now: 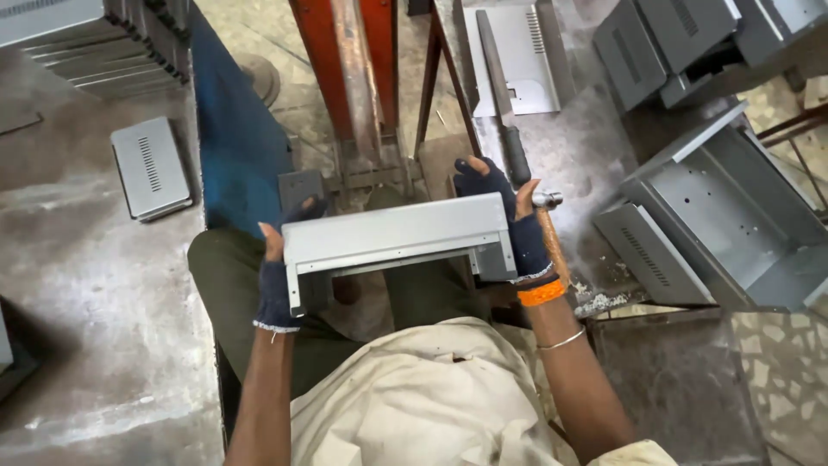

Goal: Performing spot welding on metal enclosure components and using a file to smooth the edges.

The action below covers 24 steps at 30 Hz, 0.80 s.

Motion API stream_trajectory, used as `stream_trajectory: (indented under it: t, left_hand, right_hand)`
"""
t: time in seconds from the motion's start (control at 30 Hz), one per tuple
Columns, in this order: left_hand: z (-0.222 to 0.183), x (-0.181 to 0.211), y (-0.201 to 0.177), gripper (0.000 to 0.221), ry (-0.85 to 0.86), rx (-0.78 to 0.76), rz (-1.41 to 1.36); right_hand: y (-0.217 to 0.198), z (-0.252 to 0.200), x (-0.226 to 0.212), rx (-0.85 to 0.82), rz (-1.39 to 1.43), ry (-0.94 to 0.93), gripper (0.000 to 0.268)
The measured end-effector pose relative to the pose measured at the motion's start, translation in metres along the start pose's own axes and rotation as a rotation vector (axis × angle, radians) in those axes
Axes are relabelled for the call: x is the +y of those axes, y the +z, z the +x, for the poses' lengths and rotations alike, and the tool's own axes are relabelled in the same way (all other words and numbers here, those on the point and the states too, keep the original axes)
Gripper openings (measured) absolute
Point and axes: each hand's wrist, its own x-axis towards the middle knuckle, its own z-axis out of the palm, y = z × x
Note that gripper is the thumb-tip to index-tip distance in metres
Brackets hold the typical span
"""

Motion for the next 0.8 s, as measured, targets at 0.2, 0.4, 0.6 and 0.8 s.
stream_trajectory:
  t: [0.2,0.4,0.6,0.8]
  left_hand:
    - [-0.010,-0.014,-0.032,0.049,0.321,-0.073,0.330]
    - [-0.001,-0.038,-0.054,0.039,0.373,-0.071,0.222]
    - [0.014,-0.046,-0.081,0.040,0.231,-0.021,-0.021]
    - [-0.016,-0.014,-0.042,0.031,0.200,-0.164,-0.042]
  right_hand:
    - [0.022,-0.034,0.001,0.035,-0.276,-0.199,0.066]
    - [0.029,-0.080,0.035,0.386,-0.613,-0.587,0.062]
    - [0.057,-0.102,0.031,0.302,-0.725,-0.578,0.060]
    - [0.069,-0.103,0.018,0.233,-0.854,-0.603,0.056]
